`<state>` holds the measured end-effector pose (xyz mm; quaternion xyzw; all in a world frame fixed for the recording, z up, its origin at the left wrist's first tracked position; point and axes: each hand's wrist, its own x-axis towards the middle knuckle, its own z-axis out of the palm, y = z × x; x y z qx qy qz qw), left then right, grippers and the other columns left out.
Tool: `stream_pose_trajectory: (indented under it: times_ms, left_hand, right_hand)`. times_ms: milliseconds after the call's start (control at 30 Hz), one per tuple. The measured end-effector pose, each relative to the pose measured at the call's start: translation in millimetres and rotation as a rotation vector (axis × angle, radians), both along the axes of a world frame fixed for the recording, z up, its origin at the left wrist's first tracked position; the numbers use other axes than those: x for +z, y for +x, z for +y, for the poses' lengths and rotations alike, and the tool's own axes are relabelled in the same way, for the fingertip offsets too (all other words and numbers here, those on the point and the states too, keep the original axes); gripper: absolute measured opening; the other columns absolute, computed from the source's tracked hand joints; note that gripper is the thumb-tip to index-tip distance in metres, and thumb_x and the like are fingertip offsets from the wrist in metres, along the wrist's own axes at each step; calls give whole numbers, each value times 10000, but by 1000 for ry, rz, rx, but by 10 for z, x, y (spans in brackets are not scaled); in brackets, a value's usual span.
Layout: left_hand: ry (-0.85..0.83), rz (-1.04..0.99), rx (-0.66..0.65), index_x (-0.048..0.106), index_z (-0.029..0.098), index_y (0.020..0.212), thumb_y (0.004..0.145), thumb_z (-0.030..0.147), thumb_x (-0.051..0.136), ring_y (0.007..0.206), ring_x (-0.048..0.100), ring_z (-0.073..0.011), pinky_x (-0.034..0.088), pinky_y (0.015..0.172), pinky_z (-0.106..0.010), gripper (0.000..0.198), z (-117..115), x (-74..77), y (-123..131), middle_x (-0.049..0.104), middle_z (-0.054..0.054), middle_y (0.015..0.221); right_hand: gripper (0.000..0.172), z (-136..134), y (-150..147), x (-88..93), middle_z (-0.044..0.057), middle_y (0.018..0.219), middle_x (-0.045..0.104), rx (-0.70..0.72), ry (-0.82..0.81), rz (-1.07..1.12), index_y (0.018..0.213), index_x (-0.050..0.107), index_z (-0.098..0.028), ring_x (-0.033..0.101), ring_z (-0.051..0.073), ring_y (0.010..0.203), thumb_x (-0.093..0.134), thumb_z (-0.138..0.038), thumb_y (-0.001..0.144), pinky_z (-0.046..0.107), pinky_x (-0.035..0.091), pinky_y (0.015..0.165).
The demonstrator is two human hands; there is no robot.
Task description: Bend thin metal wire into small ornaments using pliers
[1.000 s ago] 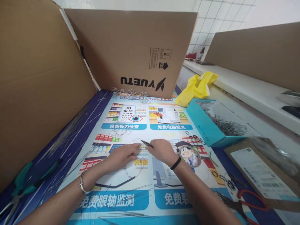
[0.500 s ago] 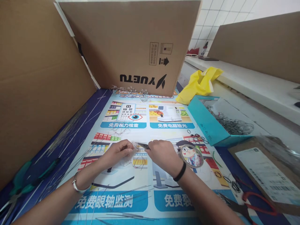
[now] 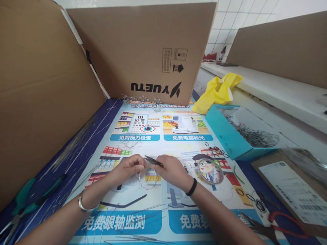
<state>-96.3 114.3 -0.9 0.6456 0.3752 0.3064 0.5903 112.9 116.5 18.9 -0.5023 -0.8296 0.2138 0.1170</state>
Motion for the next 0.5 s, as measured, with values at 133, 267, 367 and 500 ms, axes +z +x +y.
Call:
stream_pose_trajectory:
  times_ms: [133, 267, 367, 500]
  left_hand:
    - [-39, -15, 30, 509, 167, 758, 805, 305, 559, 632, 495, -112, 379, 630, -244, 154, -17, 11, 31, 560, 12, 670]
    - [-142, -84, 79, 484, 168, 728, 779, 340, 594, 559, 485, -96, 387, 585, -236, 210, -28, 51, 64, 559, 23, 612]
    - [-166, -98, 119, 490, 169, 724, 778, 348, 600, 532, 496, -86, 382, 535, -220, 217, -31, 71, 65, 613, 2, 670]
    - [-207, -93, 183, 513, 168, 736, 781, 371, 601, 517, 515, -86, 379, 507, -214, 225, -23, 76, 54, 643, -12, 689]
  right_hand:
    - [362, -26, -33, 10, -4, 631, 559, -8, -60, -1, 665, 543, -172, 456, 104, 569, 435, -440, 882, 216, 226, 507]
    - [372, -47, -49, 17, -3, 617, 563, -43, -72, -7, 655, 535, -177, 454, 108, 557, 432, -458, 875, 217, 218, 498]
    - [349, -37, -30, -10, 0, 618, 549, -125, -41, 13, 634, 489, -179, 461, 113, 570, 440, -434, 867, 216, 237, 509]
    - [363, -12, 22, -72, -29, 554, 447, -236, -10, 113, 592, 388, -191, 407, 108, 531, 420, -425, 869, 219, 249, 498]
